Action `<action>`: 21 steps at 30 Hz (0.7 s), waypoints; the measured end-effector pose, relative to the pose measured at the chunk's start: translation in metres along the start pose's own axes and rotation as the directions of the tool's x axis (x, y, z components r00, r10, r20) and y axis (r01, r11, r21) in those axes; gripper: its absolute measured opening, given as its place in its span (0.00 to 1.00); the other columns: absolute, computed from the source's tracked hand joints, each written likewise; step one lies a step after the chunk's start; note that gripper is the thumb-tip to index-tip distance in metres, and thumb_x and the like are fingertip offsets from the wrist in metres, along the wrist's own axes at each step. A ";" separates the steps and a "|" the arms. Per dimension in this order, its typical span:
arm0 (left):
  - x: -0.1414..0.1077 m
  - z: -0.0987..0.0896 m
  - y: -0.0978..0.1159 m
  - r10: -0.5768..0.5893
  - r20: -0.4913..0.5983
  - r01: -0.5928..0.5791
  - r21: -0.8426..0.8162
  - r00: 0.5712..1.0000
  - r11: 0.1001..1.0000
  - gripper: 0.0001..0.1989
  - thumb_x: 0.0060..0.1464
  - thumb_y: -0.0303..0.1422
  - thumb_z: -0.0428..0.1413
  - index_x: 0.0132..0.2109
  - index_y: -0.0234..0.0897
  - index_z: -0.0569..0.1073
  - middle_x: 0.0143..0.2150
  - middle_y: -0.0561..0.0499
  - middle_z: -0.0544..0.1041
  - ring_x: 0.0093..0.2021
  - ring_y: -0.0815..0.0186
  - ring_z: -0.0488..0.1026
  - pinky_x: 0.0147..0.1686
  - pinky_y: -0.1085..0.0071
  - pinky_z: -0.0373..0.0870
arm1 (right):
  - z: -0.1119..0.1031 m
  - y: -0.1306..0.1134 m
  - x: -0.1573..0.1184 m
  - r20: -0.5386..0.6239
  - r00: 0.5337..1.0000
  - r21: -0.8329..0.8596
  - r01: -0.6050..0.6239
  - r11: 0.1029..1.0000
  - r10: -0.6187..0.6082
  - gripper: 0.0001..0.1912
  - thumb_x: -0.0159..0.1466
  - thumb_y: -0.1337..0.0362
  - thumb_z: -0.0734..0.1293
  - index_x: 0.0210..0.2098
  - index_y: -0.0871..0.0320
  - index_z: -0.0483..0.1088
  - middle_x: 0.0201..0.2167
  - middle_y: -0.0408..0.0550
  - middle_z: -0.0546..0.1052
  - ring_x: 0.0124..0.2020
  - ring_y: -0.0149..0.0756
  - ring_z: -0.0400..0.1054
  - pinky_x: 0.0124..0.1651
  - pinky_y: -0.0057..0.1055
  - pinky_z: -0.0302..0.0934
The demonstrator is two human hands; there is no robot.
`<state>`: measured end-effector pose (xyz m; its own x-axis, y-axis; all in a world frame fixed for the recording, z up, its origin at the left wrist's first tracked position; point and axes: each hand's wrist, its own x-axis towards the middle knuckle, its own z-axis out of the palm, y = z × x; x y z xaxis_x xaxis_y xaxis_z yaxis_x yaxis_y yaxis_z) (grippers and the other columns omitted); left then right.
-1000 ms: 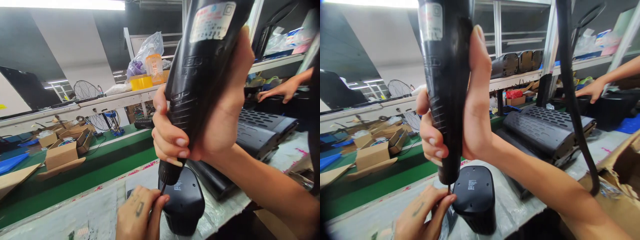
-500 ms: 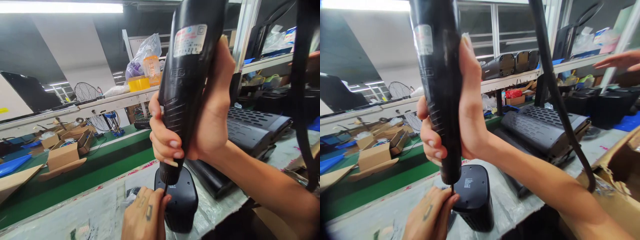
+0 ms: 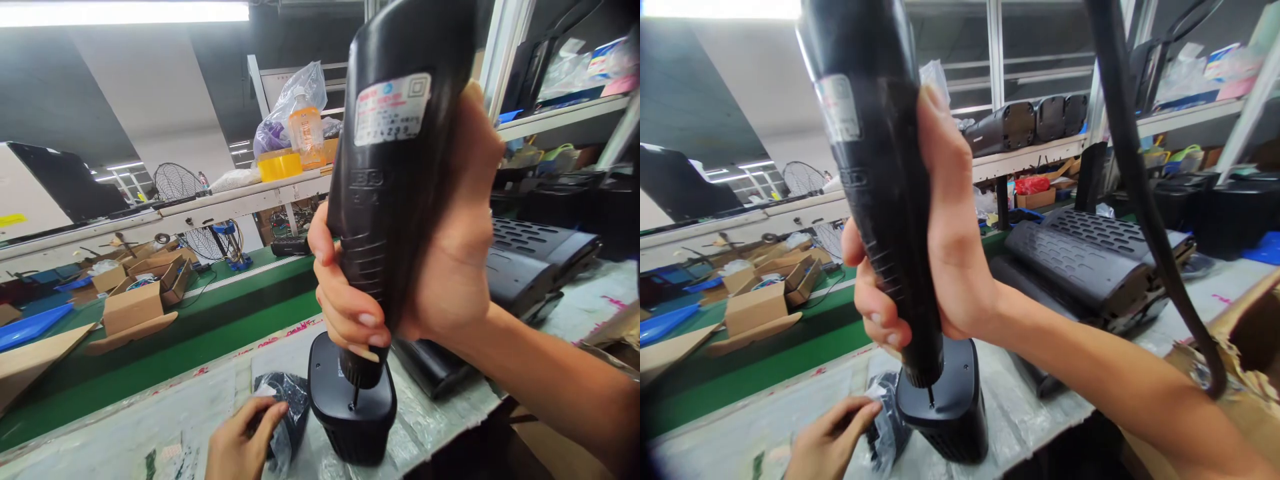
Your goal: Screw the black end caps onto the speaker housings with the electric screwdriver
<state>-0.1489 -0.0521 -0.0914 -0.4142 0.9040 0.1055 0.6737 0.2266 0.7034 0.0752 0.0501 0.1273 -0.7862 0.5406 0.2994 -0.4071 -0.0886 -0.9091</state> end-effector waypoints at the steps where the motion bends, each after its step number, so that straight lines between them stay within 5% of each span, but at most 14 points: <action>1: 0.005 0.006 -0.020 -0.043 0.058 0.041 0.035 0.997 0.999 0.19 0.54 0.50 0.55 0.36 0.41 0.82 0.34 0.52 0.84 0.33 0.64 0.80 0.35 0.76 0.76 | 0.000 0.001 -0.001 0.012 1.000 0.005 -0.004 1.000 0.004 0.48 0.52 0.22 0.34 0.24 0.58 0.58 0.08 0.42 0.57 0.08 0.28 0.50 0.13 0.26 0.49; 6: 0.024 0.043 -0.082 -0.104 0.085 0.086 0.196 0.991 0.977 0.22 0.58 0.35 0.45 0.46 0.33 0.80 0.43 0.42 0.84 0.44 0.53 0.81 0.47 0.63 0.75 | 0.001 0.010 0.001 0.078 0.997 0.025 -0.010 1.000 0.008 0.49 0.48 0.19 0.35 0.24 0.57 0.57 0.10 0.37 0.58 0.09 0.23 0.51 0.15 0.20 0.50; 13: 0.033 0.075 -0.120 -0.046 0.061 0.028 0.271 0.997 0.962 0.20 0.57 0.32 0.43 0.36 0.37 0.81 0.35 0.41 0.83 0.38 0.53 0.81 0.40 0.65 0.75 | 0.010 0.019 0.006 0.211 0.966 0.018 -0.154 0.988 0.147 0.52 0.38 0.23 0.25 0.20 0.58 0.55 0.08 0.34 0.57 0.09 0.17 0.53 0.26 0.21 0.65; 18: 0.032 0.079 -0.135 0.016 0.018 -0.020 0.243 1.000 0.970 0.24 0.57 0.34 0.42 0.42 0.34 0.82 0.40 0.39 0.83 0.41 0.54 0.82 0.42 0.64 0.78 | 0.013 0.021 0.006 0.197 0.970 0.022 -0.148 0.989 0.140 0.50 0.40 0.27 0.21 0.19 0.56 0.53 0.08 0.34 0.54 0.08 0.19 0.52 0.27 0.25 0.66; 21: 0.022 0.068 -0.123 0.008 -0.044 0.002 0.224 0.999 0.974 0.22 0.58 0.35 0.43 0.44 0.35 0.82 0.44 0.40 0.83 0.46 0.54 0.82 0.47 0.63 0.78 | 0.014 0.023 0.004 0.177 0.977 0.017 -0.125 0.992 0.120 0.48 0.46 0.23 0.29 0.20 0.57 0.54 0.08 0.34 0.55 0.08 0.20 0.54 0.23 0.24 0.64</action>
<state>-0.1996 -0.0354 -0.2235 -0.4357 0.8888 0.1421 0.7929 0.3043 0.5279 0.0561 0.0383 0.1121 -0.8989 0.3699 0.2348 -0.3137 -0.1692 -0.9343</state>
